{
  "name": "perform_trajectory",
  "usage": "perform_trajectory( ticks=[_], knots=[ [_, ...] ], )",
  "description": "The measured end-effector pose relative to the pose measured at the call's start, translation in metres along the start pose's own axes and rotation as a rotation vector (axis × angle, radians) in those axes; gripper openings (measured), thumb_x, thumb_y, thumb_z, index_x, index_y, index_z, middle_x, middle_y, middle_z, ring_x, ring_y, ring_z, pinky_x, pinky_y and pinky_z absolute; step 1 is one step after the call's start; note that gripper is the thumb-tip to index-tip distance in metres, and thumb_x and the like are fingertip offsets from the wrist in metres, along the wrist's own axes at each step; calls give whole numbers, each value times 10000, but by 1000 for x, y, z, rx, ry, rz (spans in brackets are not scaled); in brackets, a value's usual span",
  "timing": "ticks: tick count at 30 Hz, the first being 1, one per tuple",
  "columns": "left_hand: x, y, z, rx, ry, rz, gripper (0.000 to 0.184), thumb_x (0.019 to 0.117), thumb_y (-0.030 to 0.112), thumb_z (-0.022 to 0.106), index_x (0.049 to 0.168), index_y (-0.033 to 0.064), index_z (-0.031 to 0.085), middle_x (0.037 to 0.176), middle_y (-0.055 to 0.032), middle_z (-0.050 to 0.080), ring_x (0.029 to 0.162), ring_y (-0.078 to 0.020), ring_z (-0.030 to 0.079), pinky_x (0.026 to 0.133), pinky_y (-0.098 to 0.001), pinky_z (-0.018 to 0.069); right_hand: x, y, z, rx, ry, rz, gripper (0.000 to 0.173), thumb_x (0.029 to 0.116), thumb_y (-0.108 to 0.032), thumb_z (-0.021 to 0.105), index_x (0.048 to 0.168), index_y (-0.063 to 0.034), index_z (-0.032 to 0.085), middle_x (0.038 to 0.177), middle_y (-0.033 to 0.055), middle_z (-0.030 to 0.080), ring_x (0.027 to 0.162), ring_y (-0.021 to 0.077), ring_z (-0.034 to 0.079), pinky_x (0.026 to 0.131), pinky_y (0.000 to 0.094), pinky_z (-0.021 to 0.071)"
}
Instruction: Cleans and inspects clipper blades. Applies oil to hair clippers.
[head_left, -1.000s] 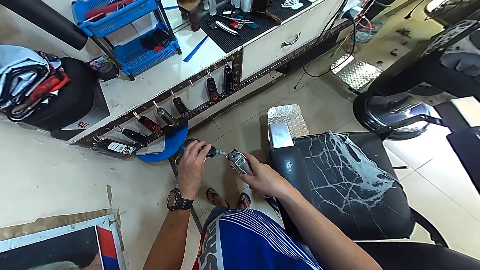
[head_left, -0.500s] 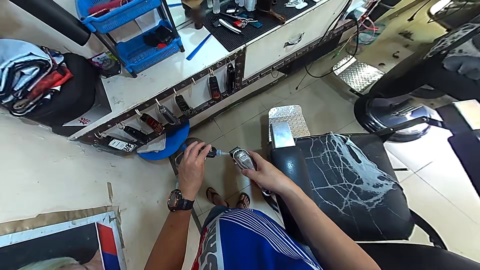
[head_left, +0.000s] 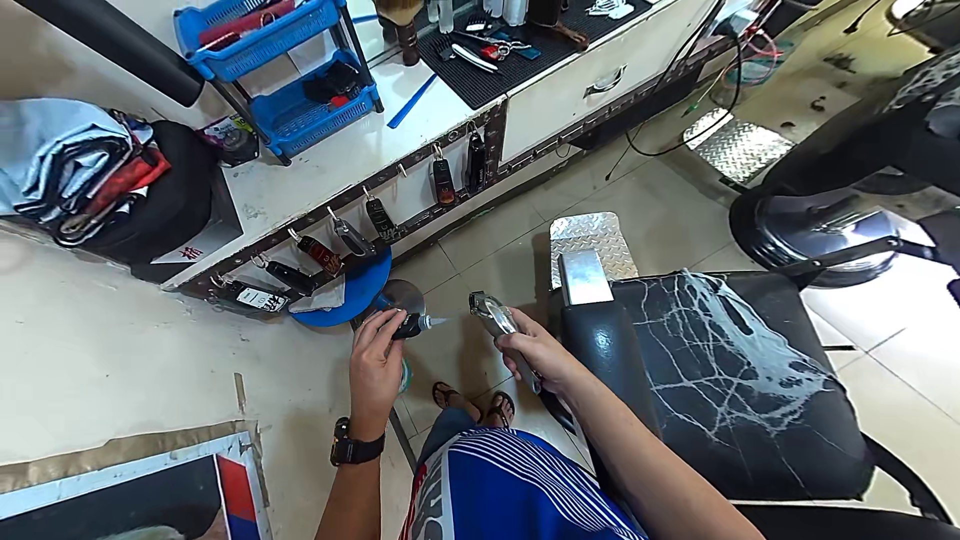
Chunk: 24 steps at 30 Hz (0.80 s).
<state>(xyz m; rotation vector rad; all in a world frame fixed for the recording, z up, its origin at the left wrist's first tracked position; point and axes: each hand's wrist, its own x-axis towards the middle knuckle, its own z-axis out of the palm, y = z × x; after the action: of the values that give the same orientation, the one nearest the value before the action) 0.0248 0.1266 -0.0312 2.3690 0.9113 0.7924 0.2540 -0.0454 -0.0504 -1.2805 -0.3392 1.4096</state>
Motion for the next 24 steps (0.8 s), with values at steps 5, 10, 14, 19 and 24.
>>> perform_trajectory(
  ticks=[5, 10, 14, 19, 24],
  knots=[
    [4, -16, -17, -73, -3, -3, 341, 936, 71, 660, 1265, 121, 734, 1338, -75, 667, 1296, -213, 591, 1115, -396, 480, 17, -4, 13, 74, -53, -12, 630, 856, -133, 625, 1442, -122, 392, 862, 58, 588, 527, 120, 564, 450, 254, 515],
    [23, -30, -23, -48, 21, 17, 324, 950, 93, 653, 1260, 130, 738, 1330, -76, 673, 1303, -218, 586, 1125, -407, 466, 35, -14, 29, 78, -54, -61, 680, 856, -129, 639, 1477, -120, 361, 901, 65, 601, 536, 120, 578, 458, 254, 527],
    [56, -32, -21, 60, 47, 61, 341, 956, 55, 621, 1257, 159, 744, 1337, -68, 671, 1325, -248, 568, 1130, -438, 455, 43, -31, 53, -14, 7, -92, 721, 855, -118, 648, 1507, -116, 339, 983, 87, 620, 559, 137, 599, 481, 273, 549],
    [87, -34, -18, 159, 49, 139, 332, 996, 73, 583, 1272, 178, 734, 1371, -68, 652, 1375, -280, 526, 1128, -460, 453, 46, -47, 70, -80, 49, -97, 792, 838, -101, 656, 1542, -124, 293, 1048, 101, 623, 591, 149, 620, 507, 288, 566],
    [100, -39, -13, 220, 24, 213, 331, 1007, 79, 575, 1279, 188, 727, 1378, -60, 648, 1382, -277, 520, 1116, -446, 466, 50, -47, 71, -98, 46, -84, 845, 814, -122, 677, 1550, -129, 262, 1071, 100, 618, 613, 151, 637, 527, 292, 579]
  ],
)
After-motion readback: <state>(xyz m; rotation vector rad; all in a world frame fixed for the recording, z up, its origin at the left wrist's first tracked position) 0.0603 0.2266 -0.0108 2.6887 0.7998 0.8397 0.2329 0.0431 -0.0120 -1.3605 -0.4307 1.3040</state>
